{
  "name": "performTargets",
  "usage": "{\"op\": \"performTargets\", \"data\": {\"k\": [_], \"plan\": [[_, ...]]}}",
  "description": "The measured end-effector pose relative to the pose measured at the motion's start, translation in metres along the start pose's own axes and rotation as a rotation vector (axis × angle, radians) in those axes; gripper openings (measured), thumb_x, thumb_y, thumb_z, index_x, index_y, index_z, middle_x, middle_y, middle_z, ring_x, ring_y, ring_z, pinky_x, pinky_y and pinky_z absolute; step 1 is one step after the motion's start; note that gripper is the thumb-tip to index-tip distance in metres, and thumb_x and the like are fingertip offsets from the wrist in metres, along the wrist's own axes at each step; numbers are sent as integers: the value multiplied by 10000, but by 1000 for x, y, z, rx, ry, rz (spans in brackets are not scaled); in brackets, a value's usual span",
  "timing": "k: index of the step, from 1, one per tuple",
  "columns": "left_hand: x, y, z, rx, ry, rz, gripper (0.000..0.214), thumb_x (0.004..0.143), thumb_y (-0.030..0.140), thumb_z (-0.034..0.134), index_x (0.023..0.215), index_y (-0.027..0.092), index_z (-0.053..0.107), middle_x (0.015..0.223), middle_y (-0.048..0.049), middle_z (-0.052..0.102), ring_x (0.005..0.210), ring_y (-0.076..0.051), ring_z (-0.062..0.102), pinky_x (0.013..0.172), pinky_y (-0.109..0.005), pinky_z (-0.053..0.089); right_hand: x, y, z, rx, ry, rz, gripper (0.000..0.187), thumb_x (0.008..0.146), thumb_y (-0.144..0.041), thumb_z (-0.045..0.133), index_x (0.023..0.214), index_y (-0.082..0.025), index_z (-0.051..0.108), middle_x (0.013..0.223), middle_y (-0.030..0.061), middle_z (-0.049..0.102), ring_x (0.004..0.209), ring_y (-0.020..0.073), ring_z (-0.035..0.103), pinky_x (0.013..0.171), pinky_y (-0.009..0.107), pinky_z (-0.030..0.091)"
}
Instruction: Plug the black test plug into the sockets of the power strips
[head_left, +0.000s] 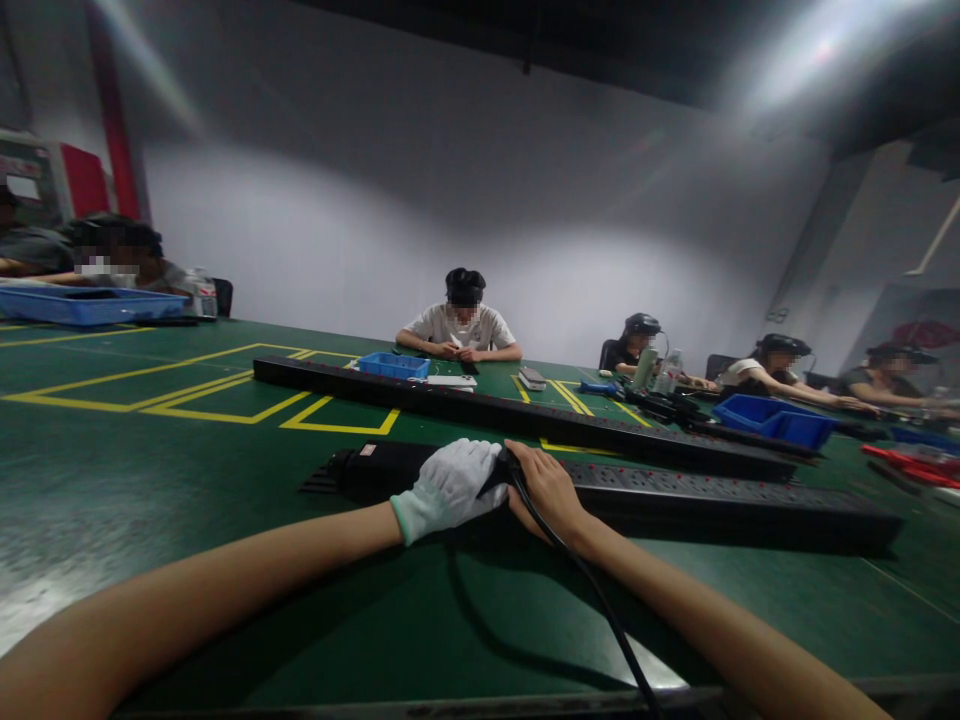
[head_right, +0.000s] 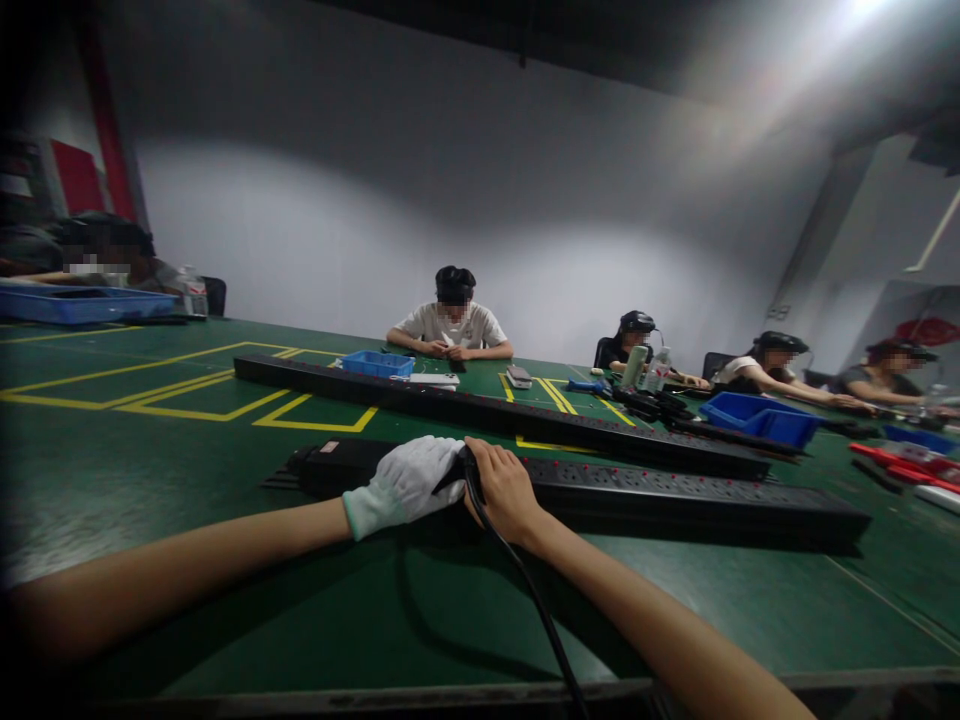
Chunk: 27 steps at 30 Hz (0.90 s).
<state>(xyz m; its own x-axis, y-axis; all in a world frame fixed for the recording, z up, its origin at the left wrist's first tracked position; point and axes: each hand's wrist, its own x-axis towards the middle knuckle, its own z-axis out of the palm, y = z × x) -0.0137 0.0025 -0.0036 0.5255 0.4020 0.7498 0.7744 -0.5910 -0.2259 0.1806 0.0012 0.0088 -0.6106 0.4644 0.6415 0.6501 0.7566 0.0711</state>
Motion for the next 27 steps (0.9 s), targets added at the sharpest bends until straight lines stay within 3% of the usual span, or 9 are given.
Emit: {"op": "performTargets", "data": {"k": [27], "plan": [[0,1,-2,-20,-3,-14,387,866,481,387,1023,167,550,915,-105,600,876,-244,572,770,-391,465,1,1,-2,40,-8,-10,576,750,-191,528,1296,-143,351,1208,136,533,1062,263,522,925,424,425]]}}
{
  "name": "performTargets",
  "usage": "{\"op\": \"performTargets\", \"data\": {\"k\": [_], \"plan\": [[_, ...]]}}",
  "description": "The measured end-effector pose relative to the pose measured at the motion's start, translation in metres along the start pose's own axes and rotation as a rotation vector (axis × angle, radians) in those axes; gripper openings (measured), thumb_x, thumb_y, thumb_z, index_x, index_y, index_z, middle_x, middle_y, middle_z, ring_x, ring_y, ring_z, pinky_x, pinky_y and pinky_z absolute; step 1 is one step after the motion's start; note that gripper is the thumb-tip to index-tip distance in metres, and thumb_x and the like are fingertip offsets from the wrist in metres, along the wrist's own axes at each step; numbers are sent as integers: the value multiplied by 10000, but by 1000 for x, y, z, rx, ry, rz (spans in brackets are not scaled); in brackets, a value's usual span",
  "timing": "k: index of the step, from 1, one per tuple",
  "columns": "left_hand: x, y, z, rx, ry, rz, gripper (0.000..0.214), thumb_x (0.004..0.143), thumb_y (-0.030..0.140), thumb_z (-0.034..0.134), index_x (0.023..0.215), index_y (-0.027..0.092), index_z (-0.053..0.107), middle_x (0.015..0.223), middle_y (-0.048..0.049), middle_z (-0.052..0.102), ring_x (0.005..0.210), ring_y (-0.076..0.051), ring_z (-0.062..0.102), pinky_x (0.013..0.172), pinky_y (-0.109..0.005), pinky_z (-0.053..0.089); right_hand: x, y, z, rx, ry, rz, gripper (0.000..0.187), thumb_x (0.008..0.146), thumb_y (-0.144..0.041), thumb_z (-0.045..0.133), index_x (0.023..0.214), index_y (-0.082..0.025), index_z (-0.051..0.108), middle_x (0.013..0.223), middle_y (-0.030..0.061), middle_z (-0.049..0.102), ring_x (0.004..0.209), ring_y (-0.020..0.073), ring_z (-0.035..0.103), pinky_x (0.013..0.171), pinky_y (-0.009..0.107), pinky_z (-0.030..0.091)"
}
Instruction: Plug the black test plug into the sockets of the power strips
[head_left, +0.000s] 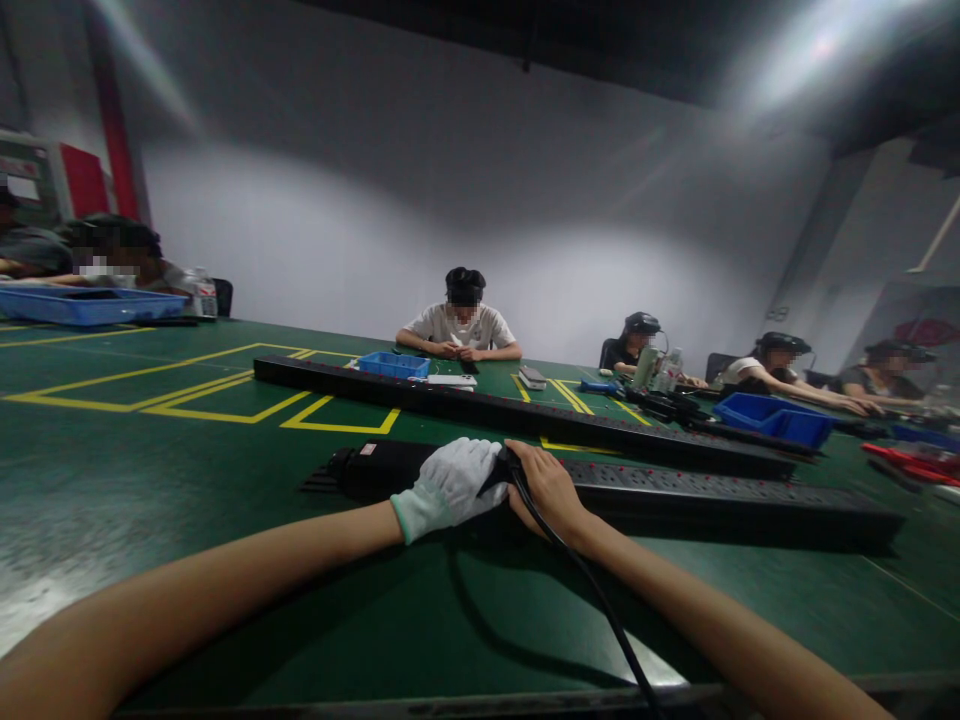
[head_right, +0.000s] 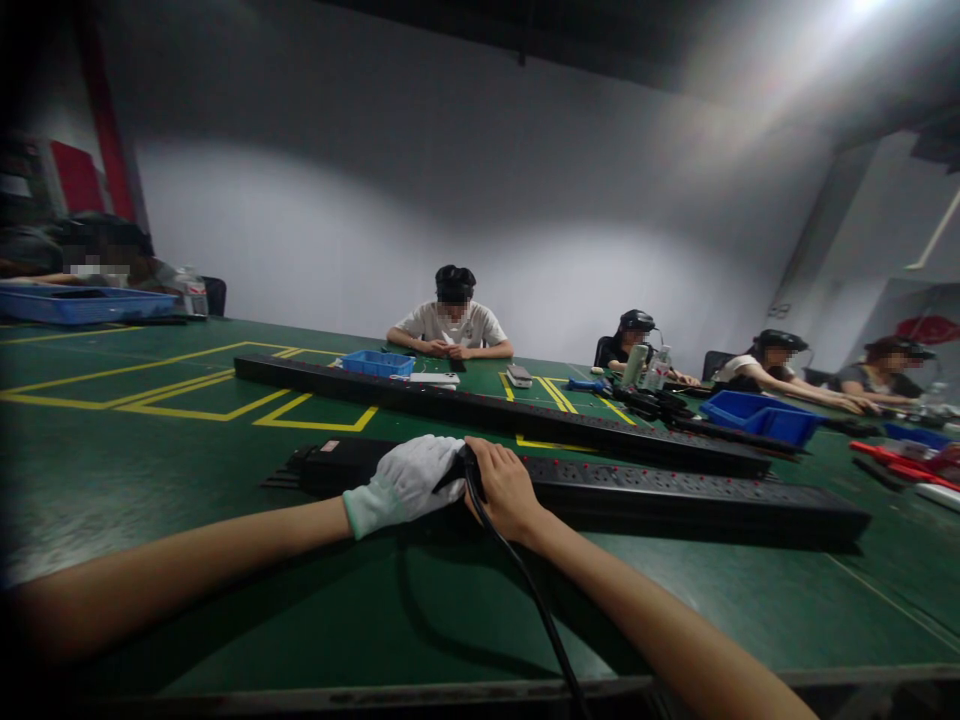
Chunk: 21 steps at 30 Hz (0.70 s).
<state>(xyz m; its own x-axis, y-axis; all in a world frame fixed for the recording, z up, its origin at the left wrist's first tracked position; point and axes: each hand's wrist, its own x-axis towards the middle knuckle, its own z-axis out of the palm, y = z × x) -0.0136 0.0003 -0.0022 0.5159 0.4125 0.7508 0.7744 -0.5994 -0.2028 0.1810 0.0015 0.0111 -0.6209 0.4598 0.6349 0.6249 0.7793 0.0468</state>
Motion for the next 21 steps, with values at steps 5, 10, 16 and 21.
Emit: {"op": "performTargets", "data": {"k": [5,10,16,21], "plan": [[-1,-2,2,-15,15,11,425,866,508,366,1048,168,545,918,-109,605,871,-243,581,767,-392,467,0,0,0,-7,12,-5,595,745,-199,532,1307,-146,347,1204,131,540,1063,261,524,929,427,426],[-2,-2,3,-8,20,9,429,867,513,363,1059,172,539,927,-108,604,875,-241,582,770,-389,466,-1,2,5,-25,34,5,536,798,-215,522,1305,-162,355,1201,121,549,1066,259,530,929,426,428],[1,0,-2,-9,1,3,381,870,479,379,1025,171,541,897,-101,599,876,-242,575,754,-384,467,2,8,11,-7,63,72,378,857,-203,499,1227,-192,422,1108,93,603,999,237,573,873,393,465],[0,1,-3,-7,2,-2,382,869,489,374,1017,180,542,886,-95,599,851,-234,583,735,-375,471,9,10,7,82,72,104,284,845,-186,504,1127,-213,490,1040,72,624,935,224,594,834,373,479]]}}
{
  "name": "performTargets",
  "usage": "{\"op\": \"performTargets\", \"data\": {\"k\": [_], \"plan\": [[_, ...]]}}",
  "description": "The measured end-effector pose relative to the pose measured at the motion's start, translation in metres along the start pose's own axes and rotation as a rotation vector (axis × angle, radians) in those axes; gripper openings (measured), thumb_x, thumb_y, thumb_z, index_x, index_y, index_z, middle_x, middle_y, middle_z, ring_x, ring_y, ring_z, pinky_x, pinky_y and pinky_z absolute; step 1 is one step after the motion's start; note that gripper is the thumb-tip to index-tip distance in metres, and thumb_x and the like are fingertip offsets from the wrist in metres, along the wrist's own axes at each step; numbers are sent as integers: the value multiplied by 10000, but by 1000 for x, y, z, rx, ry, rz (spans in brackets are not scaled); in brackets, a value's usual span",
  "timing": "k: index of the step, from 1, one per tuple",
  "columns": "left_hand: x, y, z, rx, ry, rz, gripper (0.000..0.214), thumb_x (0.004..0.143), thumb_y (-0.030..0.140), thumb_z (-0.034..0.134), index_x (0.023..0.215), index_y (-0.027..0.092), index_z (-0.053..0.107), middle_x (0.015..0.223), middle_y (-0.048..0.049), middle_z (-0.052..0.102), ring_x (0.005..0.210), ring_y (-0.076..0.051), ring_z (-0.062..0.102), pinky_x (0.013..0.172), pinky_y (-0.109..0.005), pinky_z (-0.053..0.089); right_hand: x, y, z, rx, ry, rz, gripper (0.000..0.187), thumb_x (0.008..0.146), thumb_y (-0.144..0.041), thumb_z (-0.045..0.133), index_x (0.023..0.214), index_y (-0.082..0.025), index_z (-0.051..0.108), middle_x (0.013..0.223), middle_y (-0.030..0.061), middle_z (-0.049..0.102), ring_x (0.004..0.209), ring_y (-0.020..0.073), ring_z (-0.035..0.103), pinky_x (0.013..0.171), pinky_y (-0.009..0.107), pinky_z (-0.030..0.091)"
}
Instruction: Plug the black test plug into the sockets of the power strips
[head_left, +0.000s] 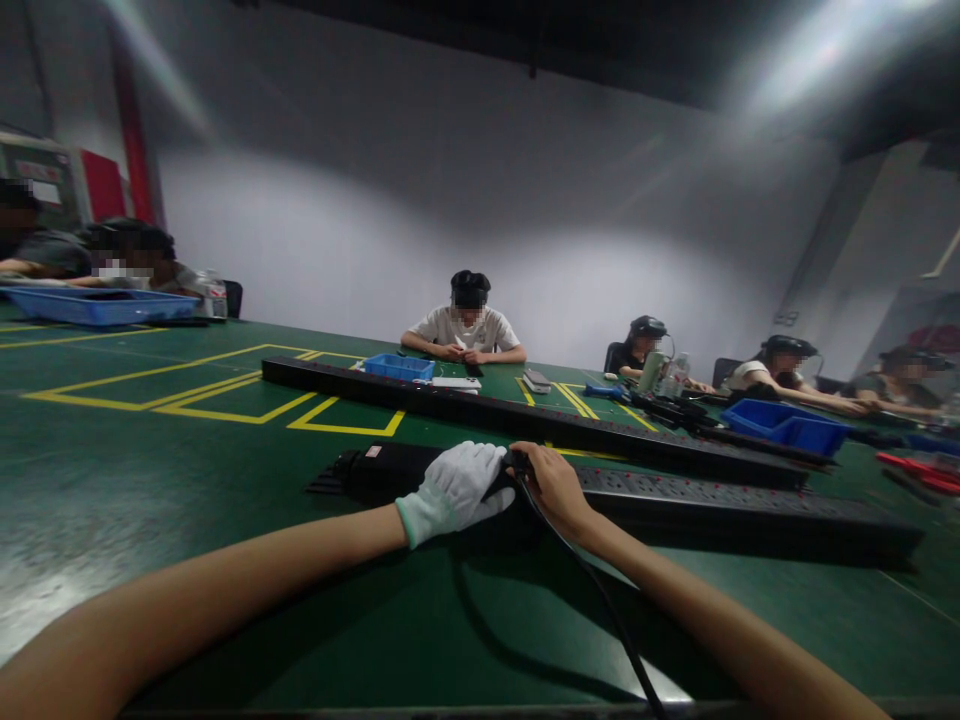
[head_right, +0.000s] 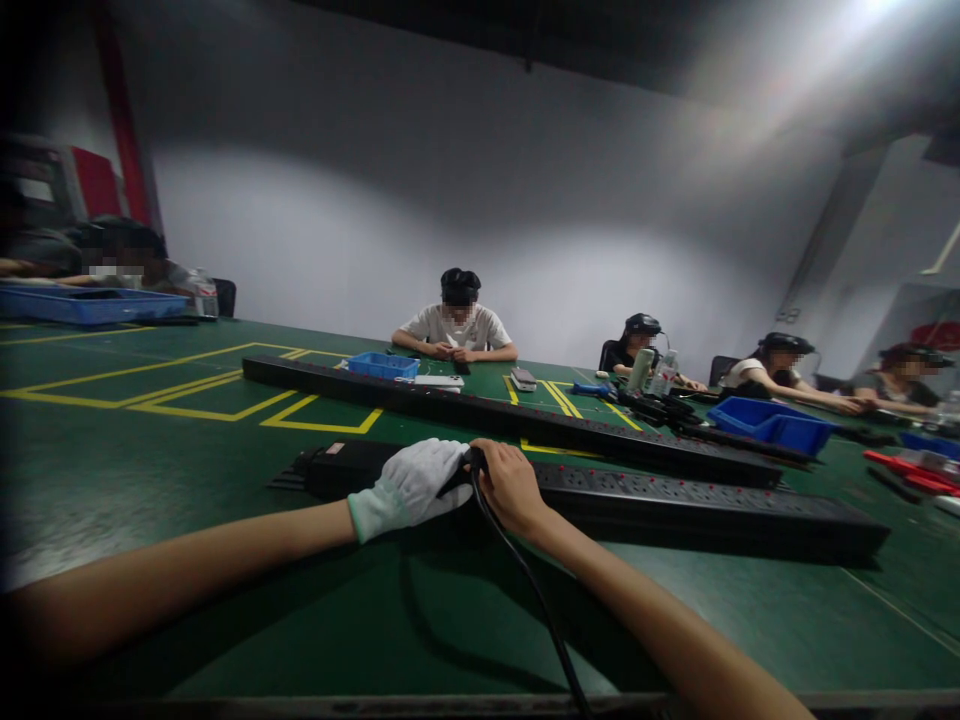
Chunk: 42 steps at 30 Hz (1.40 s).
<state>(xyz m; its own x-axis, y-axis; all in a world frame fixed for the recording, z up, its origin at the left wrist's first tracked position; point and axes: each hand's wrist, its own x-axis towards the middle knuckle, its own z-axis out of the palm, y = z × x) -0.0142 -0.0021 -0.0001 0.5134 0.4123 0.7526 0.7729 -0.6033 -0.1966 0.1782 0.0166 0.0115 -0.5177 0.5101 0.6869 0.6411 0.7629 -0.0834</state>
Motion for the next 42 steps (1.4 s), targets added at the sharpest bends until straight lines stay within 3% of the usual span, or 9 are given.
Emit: {"op": "performTargets", "data": {"k": [7,9,11,16,21,27,31,38,42], "plan": [[-2,-2,0,47,-52,4,470,860,501,398,1185,173,486,994,-105,608,924,-250,580,775,-384,475,45,25,-58,283,665,251,261,881,-380,476,1072,-204,502,1034,65,569,911,189,569,820,349,467],[-3,-7,-3,37,-112,-4,513,849,538,403,1202,173,482,1013,-104,608,934,-250,579,776,-376,475,54,30,-70,327,619,245,275,866,-403,498,1049,-198,523,1004,59,581,898,189,572,813,350,466],[-6,-15,-9,30,-164,-20,569,835,586,402,1224,177,474,1027,-103,609,940,-250,579,782,-369,469,57,27,-72,336,456,235,277,855,-413,515,1029,-200,545,966,50,609,873,190,586,798,348,469],[-20,-47,-29,-1,-299,-35,632,828,644,362,1292,221,434,1036,-81,616,918,-241,588,780,-352,442,54,-3,-44,303,-7,176,264,836,-391,564,1054,-241,559,924,23,667,854,194,633,732,311,484],[-31,-73,-40,-53,-366,-59,704,795,699,354,1311,226,425,1018,-80,624,901,-240,585,762,-326,417,60,-22,-14,144,-156,80,240,797,-340,634,1008,-235,588,896,29,680,869,203,638,719,298,472],[-26,-75,-47,-66,-540,-122,775,775,742,305,1348,224,375,1059,-98,597,920,-262,568,777,-341,399,73,-27,-12,65,-331,39,261,779,-368,654,989,-220,606,869,27,678,778,176,629,668,262,438],[-23,-73,-52,-66,-599,-131,788,768,755,286,1337,219,385,1047,-99,593,898,-266,566,789,-357,390,71,-33,-9,17,-306,29,257,774,-347,659,983,-207,610,831,26,662,753,171,611,678,264,423],[-18,-68,-57,-42,-599,-144,801,754,765,299,1338,222,379,1052,-111,597,918,-282,570,765,-360,397,32,-36,11,34,-61,55,289,792,-256,631,1064,-190,558,880,53,622,827,203,570,744,311,450],[-7,-60,-46,-79,-593,-119,768,737,765,349,1259,213,458,991,-98,619,849,-271,596,741,-364,416,21,-38,18,-16,-16,-14,317,844,-205,529,1158,-170,499,1015,86,610,917,217,553,794,331,461]]}}
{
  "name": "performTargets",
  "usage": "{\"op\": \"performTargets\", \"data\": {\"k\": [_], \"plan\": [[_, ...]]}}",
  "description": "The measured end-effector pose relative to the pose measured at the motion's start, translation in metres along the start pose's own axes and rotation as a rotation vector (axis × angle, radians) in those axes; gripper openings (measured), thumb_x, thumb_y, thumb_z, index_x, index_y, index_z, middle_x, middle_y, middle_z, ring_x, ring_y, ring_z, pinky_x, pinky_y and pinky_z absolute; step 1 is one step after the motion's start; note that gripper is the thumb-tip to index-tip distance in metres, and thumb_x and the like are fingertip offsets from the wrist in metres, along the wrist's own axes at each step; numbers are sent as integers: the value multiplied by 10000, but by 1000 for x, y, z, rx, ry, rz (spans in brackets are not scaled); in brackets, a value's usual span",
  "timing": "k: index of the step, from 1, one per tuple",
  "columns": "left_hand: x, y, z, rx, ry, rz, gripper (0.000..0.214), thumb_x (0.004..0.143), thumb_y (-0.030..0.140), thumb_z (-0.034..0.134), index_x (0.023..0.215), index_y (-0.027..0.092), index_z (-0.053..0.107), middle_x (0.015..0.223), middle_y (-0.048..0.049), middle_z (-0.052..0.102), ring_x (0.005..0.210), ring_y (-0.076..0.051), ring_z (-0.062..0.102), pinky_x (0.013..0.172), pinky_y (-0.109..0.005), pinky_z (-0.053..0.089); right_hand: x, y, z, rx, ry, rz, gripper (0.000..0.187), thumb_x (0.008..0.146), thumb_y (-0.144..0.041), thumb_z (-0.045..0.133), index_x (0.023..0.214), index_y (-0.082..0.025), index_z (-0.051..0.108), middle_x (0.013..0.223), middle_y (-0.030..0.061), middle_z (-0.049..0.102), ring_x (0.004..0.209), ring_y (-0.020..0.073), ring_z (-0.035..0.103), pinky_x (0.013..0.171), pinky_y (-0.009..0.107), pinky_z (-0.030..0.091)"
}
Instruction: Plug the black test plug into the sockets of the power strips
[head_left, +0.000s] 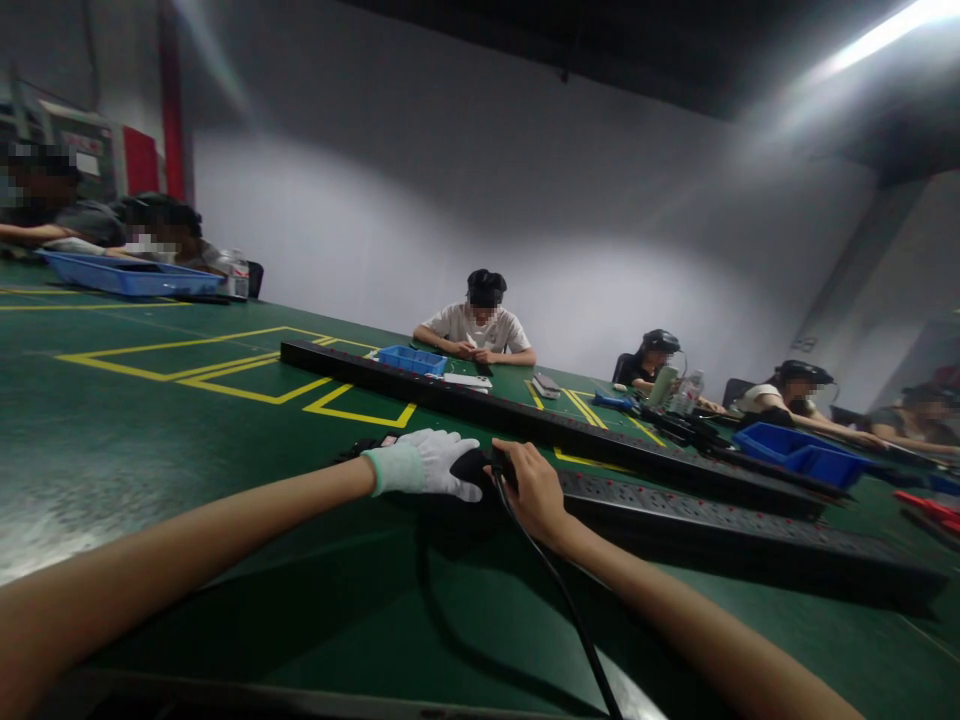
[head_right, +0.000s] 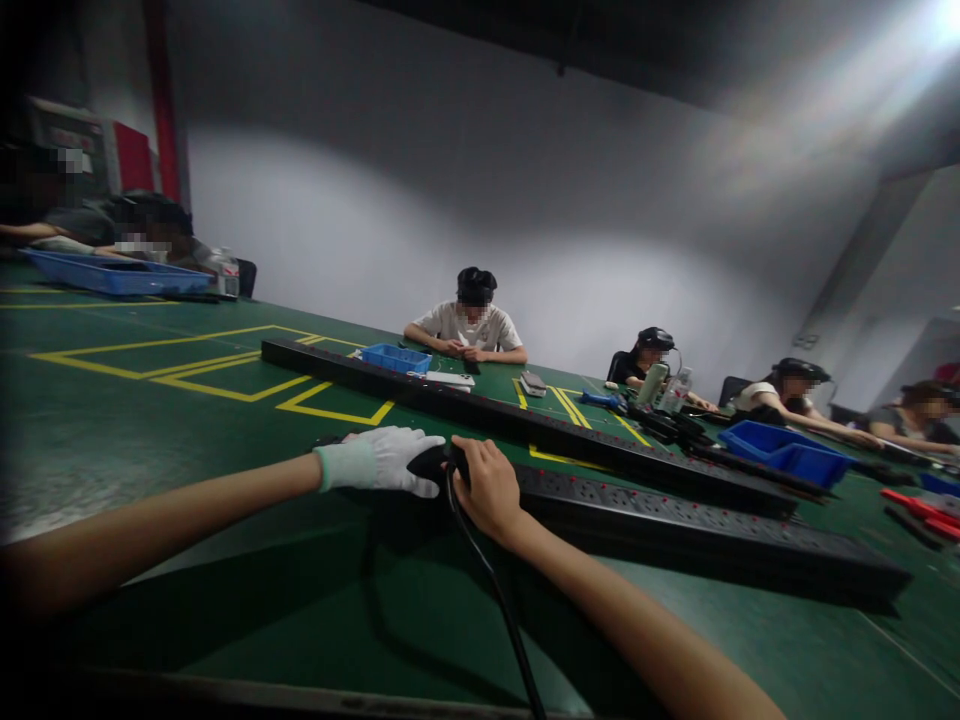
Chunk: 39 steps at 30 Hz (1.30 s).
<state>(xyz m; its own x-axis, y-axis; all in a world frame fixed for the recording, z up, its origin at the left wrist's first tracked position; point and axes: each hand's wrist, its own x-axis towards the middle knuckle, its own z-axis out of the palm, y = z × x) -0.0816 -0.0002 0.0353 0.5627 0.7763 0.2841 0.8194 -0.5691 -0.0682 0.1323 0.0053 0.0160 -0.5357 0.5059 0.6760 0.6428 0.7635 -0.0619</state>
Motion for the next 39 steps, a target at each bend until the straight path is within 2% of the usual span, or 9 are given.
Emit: {"op": "performTargets", "data": {"k": [4,7,12,17,20,30,39], "plan": [[18,10,16,28,110,81,659,755,694,445,1105,144,541,972,-120,620,861,-271,609,763,-361,438,-5,-2,6,-141,27,-68,406,866,-239,482,1254,-130,426,1145,116,576,982,245,525,863,386,443],[23,14,24,98,149,75,635,747,674,482,1060,126,550,938,-123,624,838,-278,617,750,-367,454,-9,-2,9,-205,19,-110,471,870,-250,465,1310,-115,367,1209,129,541,1001,255,516,878,407,435],[15,20,28,181,244,4,654,735,707,455,1021,128,560,876,-123,618,776,-274,614,720,-388,459,-11,0,11,-233,-4,-118,514,865,-239,453,1342,-102,320,1236,134,525,999,254,515,873,409,439],[7,25,39,155,407,-13,614,794,669,381,1045,132,542,912,-130,601,869,-280,582,760,-401,452,-11,0,11,-237,-15,-109,550,845,-240,475,1348,-92,311,1250,142,515,1012,258,510,880,409,439],[5,24,44,134,460,-5,589,800,648,395,1061,138,533,914,-126,596,898,-278,570,773,-397,450,-11,-1,10,-229,-17,-109,560,837,-243,484,1349,-93,312,1254,144,510,1018,256,511,881,402,442],[6,21,47,126,450,-4,601,791,653,402,1068,136,533,930,-134,591,910,-283,562,794,-409,442,-12,-1,11,-226,1,-113,568,829,-239,498,1350,-113,311,1251,144,511,1025,251,514,871,404,454],[5,23,42,80,411,-24,555,789,634,428,1071,165,521,931,-117,594,927,-279,566,808,-409,435,-12,-1,10,-216,5,-114,575,831,-239,491,1358,-114,298,1241,139,519,1027,259,509,874,409,455]]}}
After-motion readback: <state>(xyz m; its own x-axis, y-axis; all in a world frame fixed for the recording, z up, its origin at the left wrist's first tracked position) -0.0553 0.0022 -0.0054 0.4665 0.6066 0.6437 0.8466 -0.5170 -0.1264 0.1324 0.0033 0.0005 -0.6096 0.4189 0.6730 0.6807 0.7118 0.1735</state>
